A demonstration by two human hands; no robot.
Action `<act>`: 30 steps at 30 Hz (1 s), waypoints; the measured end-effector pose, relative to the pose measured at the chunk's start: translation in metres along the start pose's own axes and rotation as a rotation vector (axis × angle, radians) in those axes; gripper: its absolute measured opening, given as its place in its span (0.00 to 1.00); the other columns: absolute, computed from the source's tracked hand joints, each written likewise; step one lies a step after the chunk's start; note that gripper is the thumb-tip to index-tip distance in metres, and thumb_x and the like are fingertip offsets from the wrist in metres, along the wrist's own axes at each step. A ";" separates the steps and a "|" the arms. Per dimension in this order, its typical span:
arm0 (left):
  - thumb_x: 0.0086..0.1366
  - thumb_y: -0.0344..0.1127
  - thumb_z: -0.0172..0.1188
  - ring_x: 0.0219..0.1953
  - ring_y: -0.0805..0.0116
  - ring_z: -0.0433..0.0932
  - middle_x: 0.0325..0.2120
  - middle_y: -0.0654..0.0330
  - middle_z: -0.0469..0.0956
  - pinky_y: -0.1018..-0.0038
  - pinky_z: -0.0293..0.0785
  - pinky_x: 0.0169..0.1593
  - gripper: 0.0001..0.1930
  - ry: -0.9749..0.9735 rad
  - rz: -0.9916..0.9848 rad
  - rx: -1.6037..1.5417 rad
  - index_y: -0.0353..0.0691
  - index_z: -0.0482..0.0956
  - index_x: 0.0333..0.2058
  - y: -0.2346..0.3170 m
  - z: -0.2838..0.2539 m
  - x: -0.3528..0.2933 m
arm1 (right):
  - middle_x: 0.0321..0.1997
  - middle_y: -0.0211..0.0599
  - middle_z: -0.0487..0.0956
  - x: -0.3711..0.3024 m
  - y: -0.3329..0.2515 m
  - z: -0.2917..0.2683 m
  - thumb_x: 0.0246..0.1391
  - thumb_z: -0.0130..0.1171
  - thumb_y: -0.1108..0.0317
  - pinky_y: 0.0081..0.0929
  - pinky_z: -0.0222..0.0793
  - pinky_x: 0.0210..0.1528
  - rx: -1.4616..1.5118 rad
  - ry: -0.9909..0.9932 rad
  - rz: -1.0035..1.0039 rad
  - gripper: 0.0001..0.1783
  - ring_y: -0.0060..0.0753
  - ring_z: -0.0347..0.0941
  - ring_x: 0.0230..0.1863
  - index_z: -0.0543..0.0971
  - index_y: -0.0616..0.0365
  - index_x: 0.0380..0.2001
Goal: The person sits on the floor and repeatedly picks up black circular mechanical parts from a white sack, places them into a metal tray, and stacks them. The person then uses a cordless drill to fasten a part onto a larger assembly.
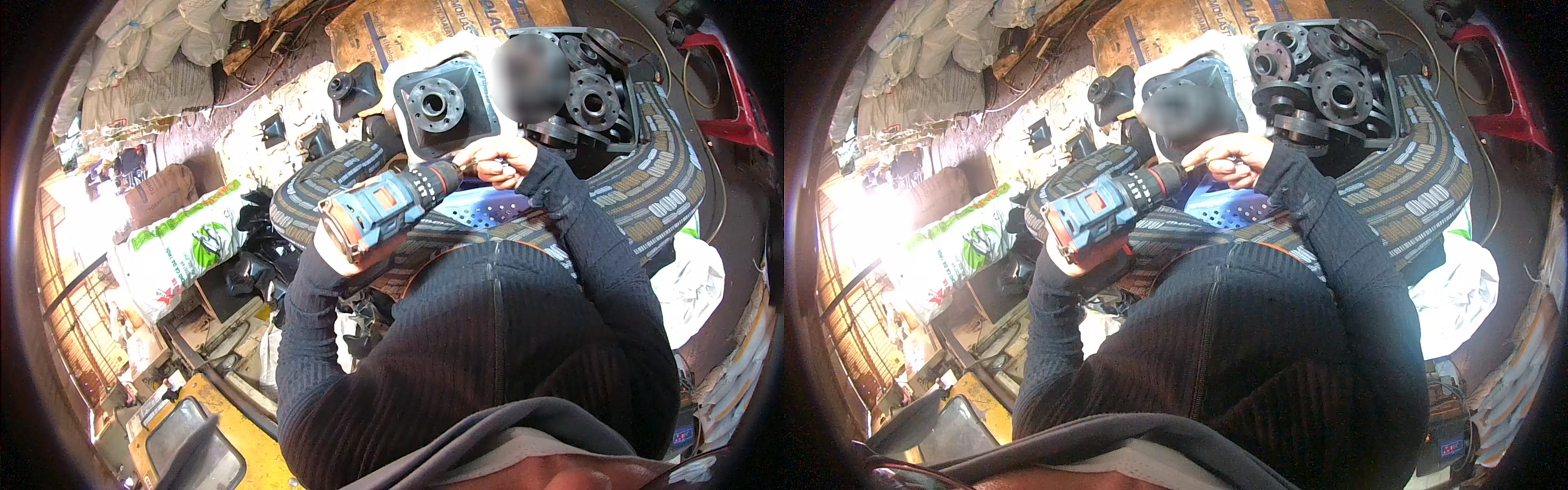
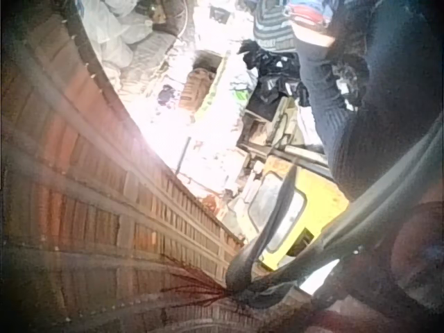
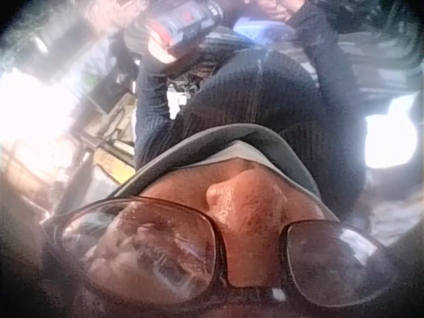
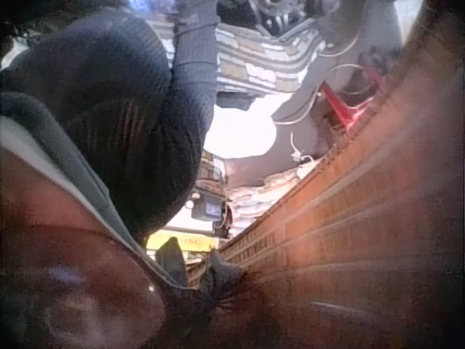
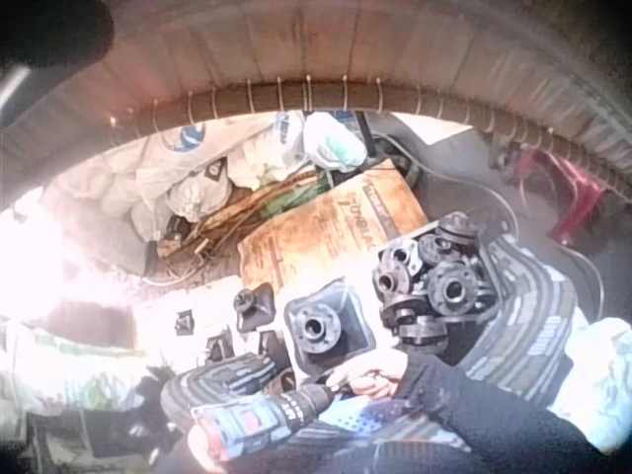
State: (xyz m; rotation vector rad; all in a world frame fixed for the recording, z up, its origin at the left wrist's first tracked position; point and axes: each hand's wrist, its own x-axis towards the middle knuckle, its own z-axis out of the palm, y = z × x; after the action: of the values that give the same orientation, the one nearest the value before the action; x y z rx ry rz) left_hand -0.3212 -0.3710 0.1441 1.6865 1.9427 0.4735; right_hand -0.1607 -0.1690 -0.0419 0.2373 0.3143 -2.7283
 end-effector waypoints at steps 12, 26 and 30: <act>0.49 0.24 0.64 0.18 0.70 0.73 0.24 0.58 0.76 0.76 0.69 0.20 0.17 0.156 -0.406 -0.191 0.33 0.72 0.39 -0.020 -0.017 0.009 | 0.20 0.19 0.61 0.026 0.011 -0.035 0.53 0.55 0.66 0.14 0.43 0.10 0.117 0.819 -0.360 0.14 0.12 0.51 0.12 0.78 0.57 0.42; 0.48 0.35 0.68 0.33 0.69 0.77 0.35 0.57 0.76 0.73 0.75 0.36 0.28 0.065 -0.739 -0.271 0.36 0.70 0.48 -0.048 -0.025 0.066 | 0.31 0.36 0.80 0.080 0.006 -0.063 0.41 0.69 0.56 0.19 0.69 0.38 -0.623 1.002 -0.534 0.23 0.22 0.74 0.32 0.79 0.66 0.34; 0.48 0.37 0.69 0.42 0.66 0.75 0.39 0.56 0.76 0.72 0.73 0.46 0.28 0.119 -0.612 -0.270 0.37 0.70 0.49 -0.073 -0.016 0.057 | 0.28 0.30 0.79 0.081 0.004 -0.054 0.45 0.66 0.59 0.18 0.68 0.36 -0.575 0.908 -0.581 0.17 0.18 0.71 0.30 0.80 0.63 0.31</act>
State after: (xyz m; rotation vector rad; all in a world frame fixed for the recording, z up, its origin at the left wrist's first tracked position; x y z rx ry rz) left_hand -0.3946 -0.3252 0.1066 0.8520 2.2277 0.5680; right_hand -0.2263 -0.1876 -0.1114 1.3790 1.5769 -2.6886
